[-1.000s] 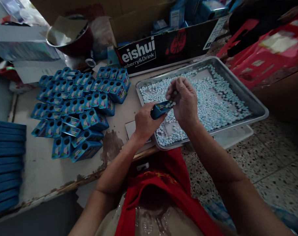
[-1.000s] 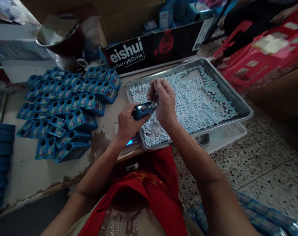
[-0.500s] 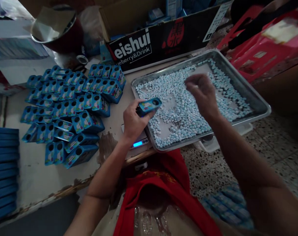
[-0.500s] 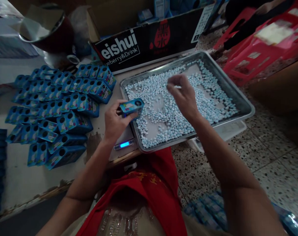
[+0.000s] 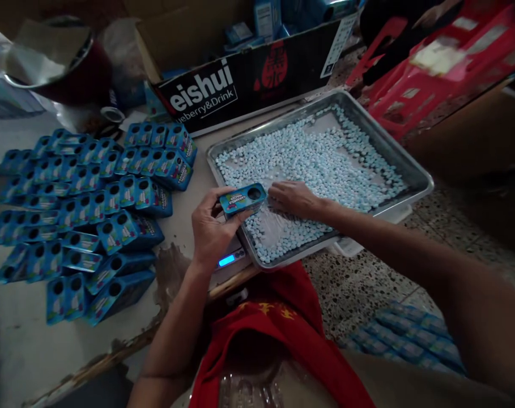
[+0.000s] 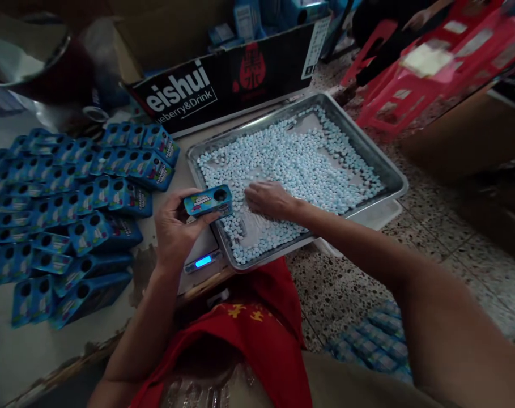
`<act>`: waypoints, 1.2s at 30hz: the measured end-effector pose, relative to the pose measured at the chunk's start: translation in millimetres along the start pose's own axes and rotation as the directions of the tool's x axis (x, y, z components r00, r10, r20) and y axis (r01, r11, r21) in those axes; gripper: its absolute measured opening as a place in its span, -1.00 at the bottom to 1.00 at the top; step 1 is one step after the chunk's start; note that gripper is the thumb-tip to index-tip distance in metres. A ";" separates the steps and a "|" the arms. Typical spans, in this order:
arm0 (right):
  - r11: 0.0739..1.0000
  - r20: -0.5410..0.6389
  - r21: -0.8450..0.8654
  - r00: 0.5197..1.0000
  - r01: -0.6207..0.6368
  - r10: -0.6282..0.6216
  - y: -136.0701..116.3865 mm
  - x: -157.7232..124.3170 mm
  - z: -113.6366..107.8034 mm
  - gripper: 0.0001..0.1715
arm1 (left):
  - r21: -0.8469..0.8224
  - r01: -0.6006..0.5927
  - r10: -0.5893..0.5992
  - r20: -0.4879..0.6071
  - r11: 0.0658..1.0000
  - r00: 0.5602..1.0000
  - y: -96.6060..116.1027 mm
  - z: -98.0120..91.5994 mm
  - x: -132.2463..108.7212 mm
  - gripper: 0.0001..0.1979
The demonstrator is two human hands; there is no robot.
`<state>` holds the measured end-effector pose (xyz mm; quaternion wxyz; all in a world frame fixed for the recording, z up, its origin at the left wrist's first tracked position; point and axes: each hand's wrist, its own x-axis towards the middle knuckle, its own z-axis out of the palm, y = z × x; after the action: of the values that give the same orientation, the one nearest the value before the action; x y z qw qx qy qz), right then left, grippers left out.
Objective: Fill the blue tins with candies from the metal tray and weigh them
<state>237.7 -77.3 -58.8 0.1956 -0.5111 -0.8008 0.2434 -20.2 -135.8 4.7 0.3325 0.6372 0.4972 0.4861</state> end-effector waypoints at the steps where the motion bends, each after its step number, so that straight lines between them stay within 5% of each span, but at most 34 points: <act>1: 0.987 -0.093 0.137 0.991 -0.082 0.095 -0.2 1.4 -2.8 -0.68 | -0.002 -0.005 0.005 -0.002 1.000 1.000 1.2 1.8 -1.6 -0.57; 4: 0.846 -0.208 0.511 0.932 -0.155 0.297 -3.0 6.4 -20.2 -0.51 | -0.008 -0.029 0.029 0.017 1.000 0.999 1.8 8.5 -4.5 -0.57; 6: 0.662 -0.161 0.740 0.923 -0.121 0.348 -10.6 8.4 -37.4 -0.44 | -0.017 -0.027 0.027 0.029 0.999 0.999 0.8 13.6 -5.0 -0.58; 10: 0.388 -0.064 0.916 0.914 -0.106 0.400 -35.2 3.5 -65.1 -0.38 | -0.014 -0.006 0.006 0.038 1.000 0.999 0.5 20.2 -4.0 -0.57; 14: 0.383 -0.010 0.913 0.927 -0.144 0.374 -48.0 0.5 -62.4 -0.37 | -0.004 -0.010 0.011 0.024 1.000 1.000 4.4 10.0 -1.9 -0.53; 20: 0.365 0.004 0.912 0.895 -0.186 0.447 -46.6 -0.8 -31.4 -0.54 | 0.018 -0.015 0.016 -0.038 1.000 0.999 8.3 -41.4 -14.8 -0.52; 24: 0.486 0.016 0.836 0.896 -0.255 0.443 -45.5 -11.7 -25.1 -0.57 | 0.029 0.073 -0.072 -0.035 0.997 0.997 -11.8 -69.0 -44.2 -0.48; 26: 0.451 0.045 0.848 0.886 -0.278 0.462 -48.5 -12.9 -26.3 -0.56 | 0.004 0.138 -0.137 -0.038 0.990 0.990 -27.5 -72.1 -58.9 -0.43; 28: 0.268 0.165 0.896 0.826 -0.354 0.538 -54.5 -9.6 -28.9 -0.49 | -0.010 0.189 -0.189 -0.041 0.982 0.981 -42.1 -70.0 -69.9 -0.40; 30: 0.018 0.302 0.915 0.715 -0.403 0.631 -61.8 -5.1 -31.2 -0.43 | -0.022 0.190 -0.190 -0.035 0.982 0.981 -52.5 -67.7 -76.6 -0.37; 32: -0.135 0.365 0.914 0.631 -0.382 0.685 -68.7 -4.4 -31.4 -0.44 | -0.041 0.135 -0.136 -0.015 0.990 0.991 -57.6 -70.0 -80.9 -0.30; 36: -0.084 0.407 0.861 0.581 -0.501 0.705 -76.1 -21.0 -27.4 -0.60 | -0.032 0.076 -0.075 0.011 0.997 0.997 -55.4 -91.2 -91.1 -0.15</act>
<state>206.5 -118.7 6.7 0.3900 -0.6098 -0.1488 0.6737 -127.0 -212.6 -43.9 0.3632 0.6149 0.5114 0.4780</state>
